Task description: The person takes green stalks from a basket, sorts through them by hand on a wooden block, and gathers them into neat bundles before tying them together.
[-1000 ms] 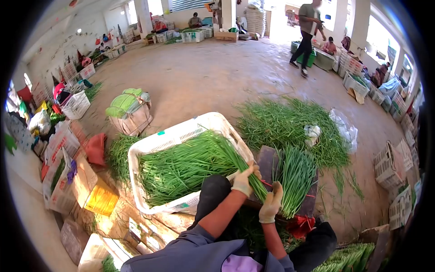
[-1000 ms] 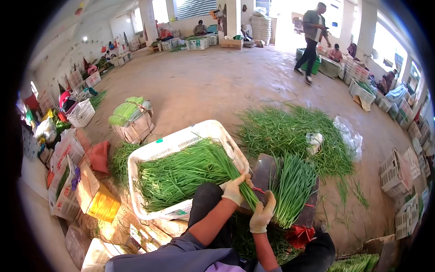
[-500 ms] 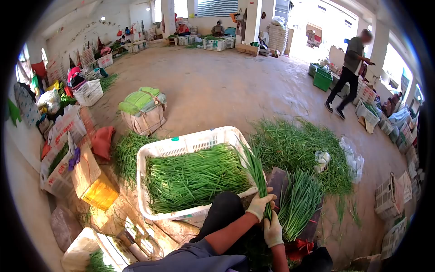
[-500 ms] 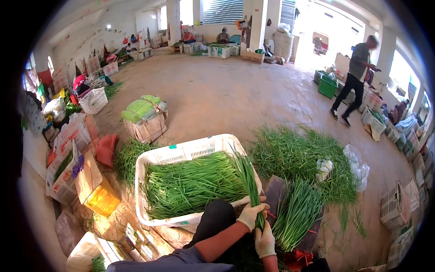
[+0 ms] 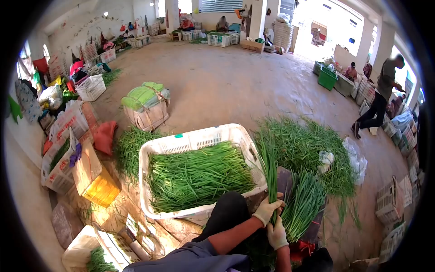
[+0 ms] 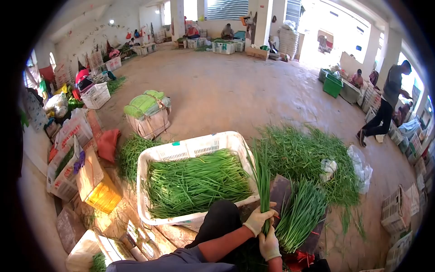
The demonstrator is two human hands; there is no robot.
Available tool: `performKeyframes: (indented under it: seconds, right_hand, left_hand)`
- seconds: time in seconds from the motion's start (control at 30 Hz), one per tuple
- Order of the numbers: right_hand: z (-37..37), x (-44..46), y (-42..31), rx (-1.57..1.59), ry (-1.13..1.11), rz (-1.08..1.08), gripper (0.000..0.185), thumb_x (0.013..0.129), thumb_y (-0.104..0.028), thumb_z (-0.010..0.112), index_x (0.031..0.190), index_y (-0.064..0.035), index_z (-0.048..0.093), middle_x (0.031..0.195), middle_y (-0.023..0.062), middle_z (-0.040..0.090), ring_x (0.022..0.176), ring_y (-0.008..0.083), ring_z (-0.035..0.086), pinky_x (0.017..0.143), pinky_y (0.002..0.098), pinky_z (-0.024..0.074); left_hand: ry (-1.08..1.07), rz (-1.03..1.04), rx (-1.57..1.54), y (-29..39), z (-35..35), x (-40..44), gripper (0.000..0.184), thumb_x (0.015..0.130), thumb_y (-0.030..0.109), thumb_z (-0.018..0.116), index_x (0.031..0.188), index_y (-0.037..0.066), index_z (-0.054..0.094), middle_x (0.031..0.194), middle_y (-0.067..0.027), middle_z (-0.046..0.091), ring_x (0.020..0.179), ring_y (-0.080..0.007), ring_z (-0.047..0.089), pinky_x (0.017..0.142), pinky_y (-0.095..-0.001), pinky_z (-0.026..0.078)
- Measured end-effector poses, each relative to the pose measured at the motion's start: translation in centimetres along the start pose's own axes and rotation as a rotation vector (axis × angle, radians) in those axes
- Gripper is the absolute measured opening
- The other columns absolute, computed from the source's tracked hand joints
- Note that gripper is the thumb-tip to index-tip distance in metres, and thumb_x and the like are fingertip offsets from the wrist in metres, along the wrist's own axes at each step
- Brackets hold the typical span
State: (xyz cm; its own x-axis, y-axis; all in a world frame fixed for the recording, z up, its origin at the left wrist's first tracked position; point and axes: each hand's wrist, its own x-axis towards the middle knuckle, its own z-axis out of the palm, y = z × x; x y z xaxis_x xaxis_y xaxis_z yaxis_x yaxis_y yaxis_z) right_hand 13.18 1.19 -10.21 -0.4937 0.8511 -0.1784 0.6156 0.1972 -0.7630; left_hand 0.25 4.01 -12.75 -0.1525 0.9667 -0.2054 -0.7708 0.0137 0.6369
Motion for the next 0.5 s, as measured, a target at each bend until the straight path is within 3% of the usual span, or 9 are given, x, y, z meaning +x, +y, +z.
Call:
performKeyframes:
  seconds: [0.07, 0.1, 0.13, 0.2, 0.27, 0.33, 0.4, 0.5]
  right_hand:
    - [0.4, 0.1, 1.3, 0.013, 0.069, -0.096, 0.066, 0.094, -0.018, 0.056, 0.149, 0.0034, 0.025, 0.13, 0.0318, 0.054, 0.119, 0.043, 0.056, 0.097, 0.0439, 0.0455]
    - [0.5, 0.2, 1.8, -0.039, 0.085, -0.167, 0.07, 0.094, -0.017, 0.057, 0.151, 0.0025, 0.021, 0.136, 0.0328, 0.049, 0.124, 0.0422, 0.052, 0.101, 0.0431, 0.043]
    - [0.5, -0.2, 0.6, 0.03, 0.161, -0.217, 0.054, 0.094, -0.016, 0.057, 0.141, 0.0011, 0.035, 0.123, 0.0303, 0.055, 0.111, 0.0466, 0.057, 0.09, 0.0474, 0.048]
    - [1.7, -0.4, 2.3, 0.085, 0.206, -0.234, 0.038, 0.094, -0.016, 0.056, 0.126, 0.0004, 0.043, 0.106, 0.031, 0.059, 0.098, 0.0489, 0.059, 0.08, 0.0508, 0.049]
    - [1.8, -2.0, 2.0, 0.19, 0.173, -0.129, 0.034, 0.095, -0.017, 0.056, 0.121, 0.0, 0.044, 0.099, 0.0296, 0.062, 0.096, 0.048, 0.06, 0.08, 0.0501, 0.0489]
    - [1.6, -3.8, 2.7, 0.211, 0.143, -0.067, 0.033, 0.095, -0.018, 0.057, 0.119, -0.0002, 0.045, 0.095, 0.0287, 0.062, 0.095, 0.0473, 0.06, 0.079, 0.0496, 0.0486]
    - [1.1, -5.3, 4.0, 0.246, 0.071, 0.073, 0.032, 0.095, -0.018, 0.057, 0.118, 0.0005, 0.046, 0.096, 0.0283, 0.062, 0.094, 0.0467, 0.061, 0.079, 0.0476, 0.0484]
    - [-1.0, -5.0, 5.3, 0.336, 0.19, 0.113, 0.037, 0.095, -0.019, 0.056, 0.124, 0.0023, 0.045, 0.088, 0.026, 0.062, 0.081, 0.0406, 0.063, 0.073, 0.0446, 0.0495]
  left_hand:
    - [-0.054, 0.098, 0.263, 0.6, -0.4, 0.8, 0.042, 0.091, 0.008, 0.062, 0.131, 0.001, 0.05, 0.089, -0.0126, 0.067, 0.068, -0.0177, 0.062, 0.064, -0.0306, 0.052]
    - [-0.017, 0.102, 0.138, 0.8, 0.4, 0.0, 0.043, 0.087, 0.008, 0.064, 0.127, -0.001, 0.05, 0.09, -0.0147, 0.067, 0.067, -0.0209, 0.063, 0.064, -0.0314, 0.052]
    - [-0.001, 0.077, 0.131, 1.1, 0.5, -0.1, 0.043, 0.084, 0.006, 0.064, 0.125, -0.002, 0.05, 0.09, -0.0155, 0.068, 0.068, -0.0203, 0.063, 0.062, -0.0309, 0.052]
    - [0.039, -0.018, 0.065, 1.4, 1.0, -0.6, 0.046, 0.085, 0.003, 0.065, 0.128, -0.002, 0.049, 0.088, -0.0129, 0.067, 0.067, -0.0176, 0.062, 0.061, -0.0304, 0.052]
    - [0.002, -0.01, 0.039, 0.1, 0.0, -0.1, 0.052, 0.091, 0.004, 0.065, 0.138, -0.002, 0.043, 0.092, -0.0154, 0.068, 0.067, -0.0164, 0.062, 0.06, -0.0326, 0.053]
    - [0.025, -0.019, 0.054, 0.1, 0.6, -0.1, 0.045, 0.09, 0.004, 0.066, 0.13, -0.002, 0.047, 0.098, -0.0155, 0.068, 0.068, -0.0181, 0.064, 0.059, -0.0347, 0.054]
    - [0.043, -0.02, 0.183, -1.5, 0.8, 1.0, 0.052, 0.088, 0.006, 0.069, 0.134, 0.0, 0.045, 0.101, -0.0161, 0.067, 0.069, -0.019, 0.064, 0.061, -0.0363, 0.056]
    - [-0.087, -0.146, 0.319, -3.1, 3.6, 5.7, 0.046, 0.089, 0.012, 0.069, 0.128, 0.001, 0.048, 0.101, -0.015, 0.068, 0.071, -0.0199, 0.065, 0.061, -0.0351, 0.055]
